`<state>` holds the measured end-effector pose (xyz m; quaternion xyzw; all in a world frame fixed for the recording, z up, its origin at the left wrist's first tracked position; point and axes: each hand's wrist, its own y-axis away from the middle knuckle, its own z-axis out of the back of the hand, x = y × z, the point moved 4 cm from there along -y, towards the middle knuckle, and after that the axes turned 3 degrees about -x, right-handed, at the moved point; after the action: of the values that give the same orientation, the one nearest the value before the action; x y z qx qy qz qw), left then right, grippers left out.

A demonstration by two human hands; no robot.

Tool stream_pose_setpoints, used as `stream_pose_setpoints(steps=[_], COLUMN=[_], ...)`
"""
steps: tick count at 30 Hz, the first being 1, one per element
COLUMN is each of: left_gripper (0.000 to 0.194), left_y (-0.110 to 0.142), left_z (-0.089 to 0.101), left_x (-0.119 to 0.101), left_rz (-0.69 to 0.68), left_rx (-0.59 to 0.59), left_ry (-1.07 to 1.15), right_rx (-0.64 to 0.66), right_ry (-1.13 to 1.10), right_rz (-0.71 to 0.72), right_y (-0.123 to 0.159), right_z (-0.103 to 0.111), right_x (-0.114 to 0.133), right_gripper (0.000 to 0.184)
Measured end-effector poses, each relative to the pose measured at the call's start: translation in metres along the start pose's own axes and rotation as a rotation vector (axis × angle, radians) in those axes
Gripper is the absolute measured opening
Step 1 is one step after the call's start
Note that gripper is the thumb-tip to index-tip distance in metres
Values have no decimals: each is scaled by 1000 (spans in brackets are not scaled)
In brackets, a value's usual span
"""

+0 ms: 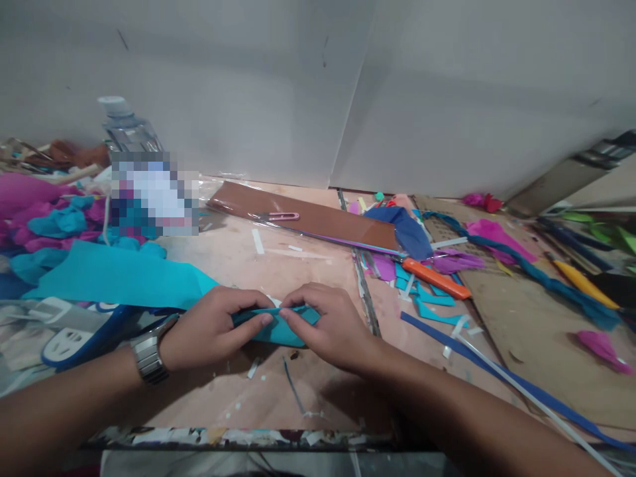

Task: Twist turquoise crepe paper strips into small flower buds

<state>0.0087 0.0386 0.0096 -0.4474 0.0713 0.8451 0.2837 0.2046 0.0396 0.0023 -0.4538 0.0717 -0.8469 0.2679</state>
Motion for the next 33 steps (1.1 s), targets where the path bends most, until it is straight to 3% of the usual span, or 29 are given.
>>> stream_pose_setpoints(steps=[12, 17, 23, 33], left_gripper=[33, 20, 29, 20], left_y=[-2, -1, -2, -3], left_z=[1, -2, -6, -5], left_x=[1, 5, 8, 9], left_rz=[40, 93, 114, 184], left_rx=[5, 45, 91, 154], left_ry=[90, 129, 108, 243], right_rx=[11, 7, 21, 41], right_ry=[-19, -17, 10, 25], right_rz=[-11, 9, 118, 184], right_y=[1, 2, 2, 2], right_z=[-3, -3, -2, -1], right_x=[0, -1, 5, 5], right_gripper=[10, 8, 9, 11])
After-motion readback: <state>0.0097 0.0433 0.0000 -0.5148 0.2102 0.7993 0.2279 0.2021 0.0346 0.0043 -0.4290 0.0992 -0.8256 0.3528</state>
